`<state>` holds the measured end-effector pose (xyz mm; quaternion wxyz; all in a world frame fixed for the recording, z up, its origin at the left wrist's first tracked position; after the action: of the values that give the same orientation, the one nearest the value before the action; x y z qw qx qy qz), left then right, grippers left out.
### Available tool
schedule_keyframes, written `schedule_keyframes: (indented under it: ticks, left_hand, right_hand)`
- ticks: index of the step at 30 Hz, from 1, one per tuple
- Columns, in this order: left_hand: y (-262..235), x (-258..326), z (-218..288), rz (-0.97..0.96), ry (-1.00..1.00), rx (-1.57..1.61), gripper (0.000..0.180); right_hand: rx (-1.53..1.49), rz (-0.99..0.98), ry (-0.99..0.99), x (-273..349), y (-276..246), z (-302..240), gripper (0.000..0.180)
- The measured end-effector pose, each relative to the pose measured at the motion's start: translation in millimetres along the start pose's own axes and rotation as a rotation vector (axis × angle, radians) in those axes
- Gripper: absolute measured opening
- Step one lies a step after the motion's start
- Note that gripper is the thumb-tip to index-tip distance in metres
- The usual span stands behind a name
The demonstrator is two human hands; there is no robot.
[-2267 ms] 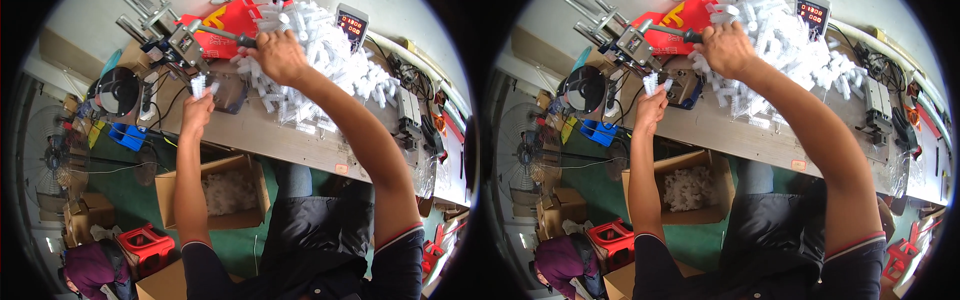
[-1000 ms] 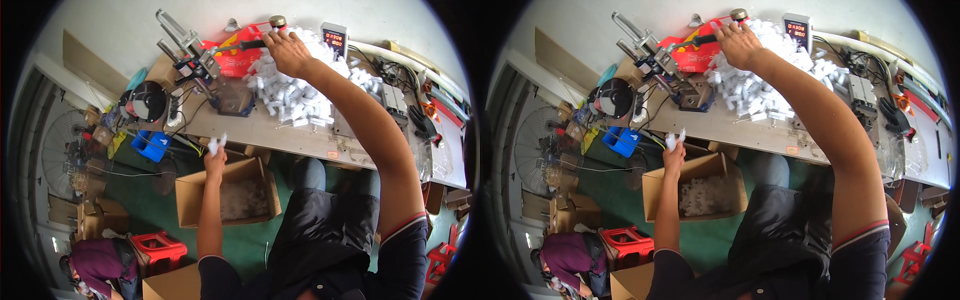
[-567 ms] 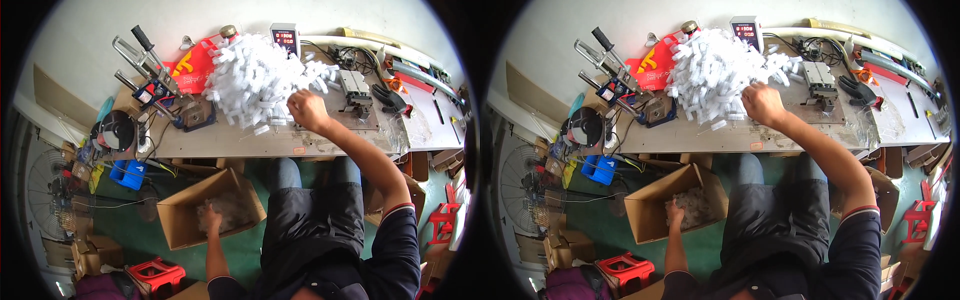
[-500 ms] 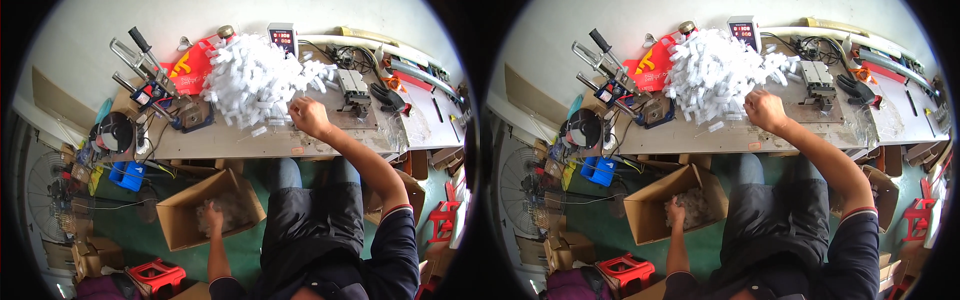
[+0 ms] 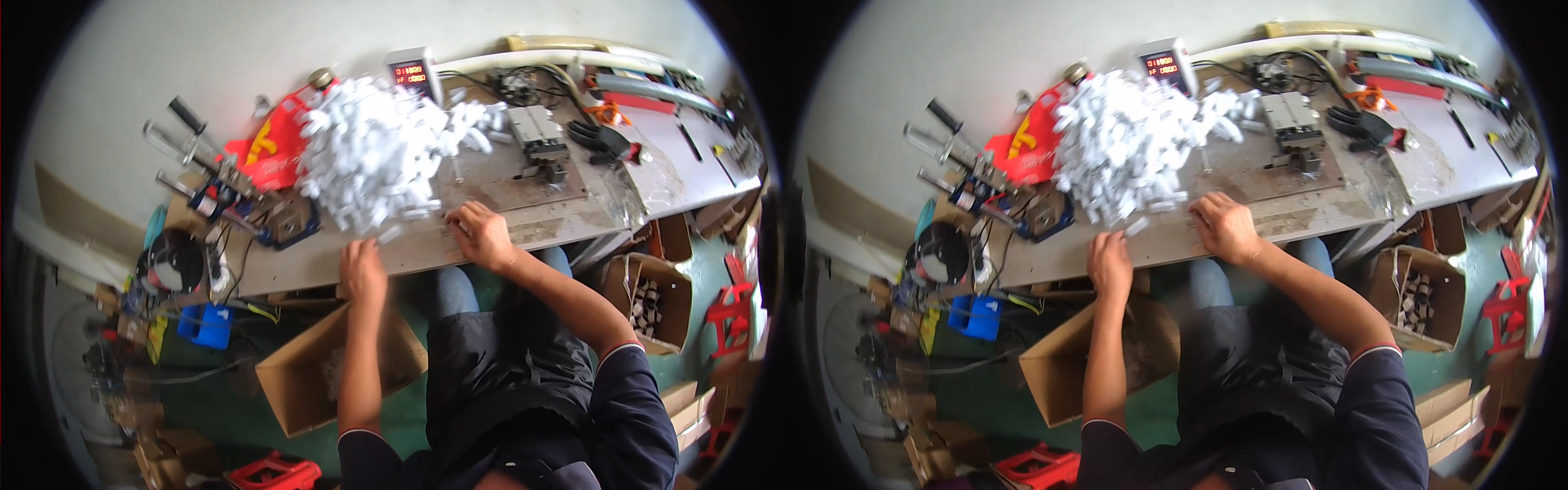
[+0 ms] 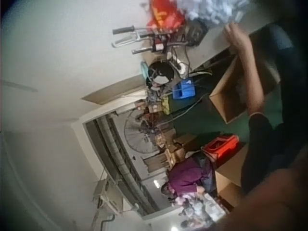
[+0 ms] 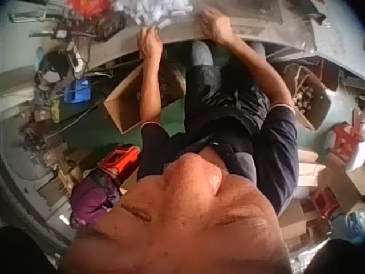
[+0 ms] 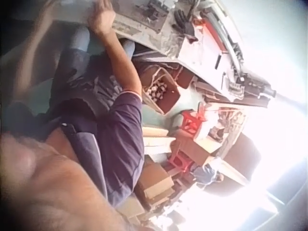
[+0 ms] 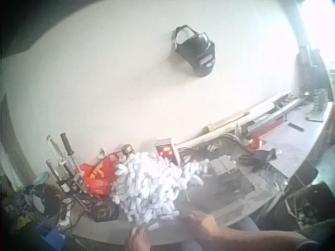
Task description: Assembling small white plastic components using a workbench press tool in a manufacturing facility.
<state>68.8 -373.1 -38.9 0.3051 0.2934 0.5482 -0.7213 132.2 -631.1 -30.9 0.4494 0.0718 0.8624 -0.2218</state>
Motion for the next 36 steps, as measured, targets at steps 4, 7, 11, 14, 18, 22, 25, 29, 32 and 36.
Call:
schedule_keyframes:
  ticks: [4,7,11,14,18,22,25,29,32,36]
  left_hand:
    - [11,5,8,-0.030,-0.006,-0.048,0.012]
    - [15,9,35,-0.053,-0.144,0.107,0.012]
    - [38,8,117,-0.277,-0.655,0.861,0.022]
    - [54,9,142,-0.272,-0.639,0.903,0.028]
    - [57,10,171,-0.284,-0.642,0.996,0.032]
    - [61,12,199,-0.303,-0.624,1.044,0.034]
    - [63,10,219,-0.266,-0.575,1.100,0.035]
    - [76,5,218,-0.344,-0.543,1.085,0.034]
    - [88,-16,216,-0.348,-0.617,1.023,0.029]
    - [132,-54,193,-0.297,-0.626,0.930,0.023]
  right_hand:
    - [-0.073,-0.055,0.240,16,-29,13,0.012]
    - [-0.223,-0.039,0.464,28,-36,5,0.014]
    - [-0.406,-0.062,0.812,39,-41,3,0.023]
    - [-0.479,0.033,0.999,37,-50,10,0.026]
    - [-0.446,0.054,1.040,31,-75,18,0.022]
    - [-0.514,0.067,1.214,39,-89,31,0.020]
    - [-0.719,0.125,1.252,41,-94,46,0.015]
    - [-0.619,0.143,1.243,31,-115,58,0.017]
    - [-0.150,0.104,0.972,26,-143,79,0.020]
    - [0.218,0.142,0.748,23,-149,95,0.018]
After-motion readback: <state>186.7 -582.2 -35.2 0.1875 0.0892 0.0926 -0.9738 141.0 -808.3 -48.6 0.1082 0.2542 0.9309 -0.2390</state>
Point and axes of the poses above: each hand's wrist, its own x-axis away from the middle knuckle, its own y-axis out of the palm, z = x × y, the point moved 3 cm from there along -x, towards the middle knuckle, and after that the axes turned 15 degrees about z, right-handed, at the moved point
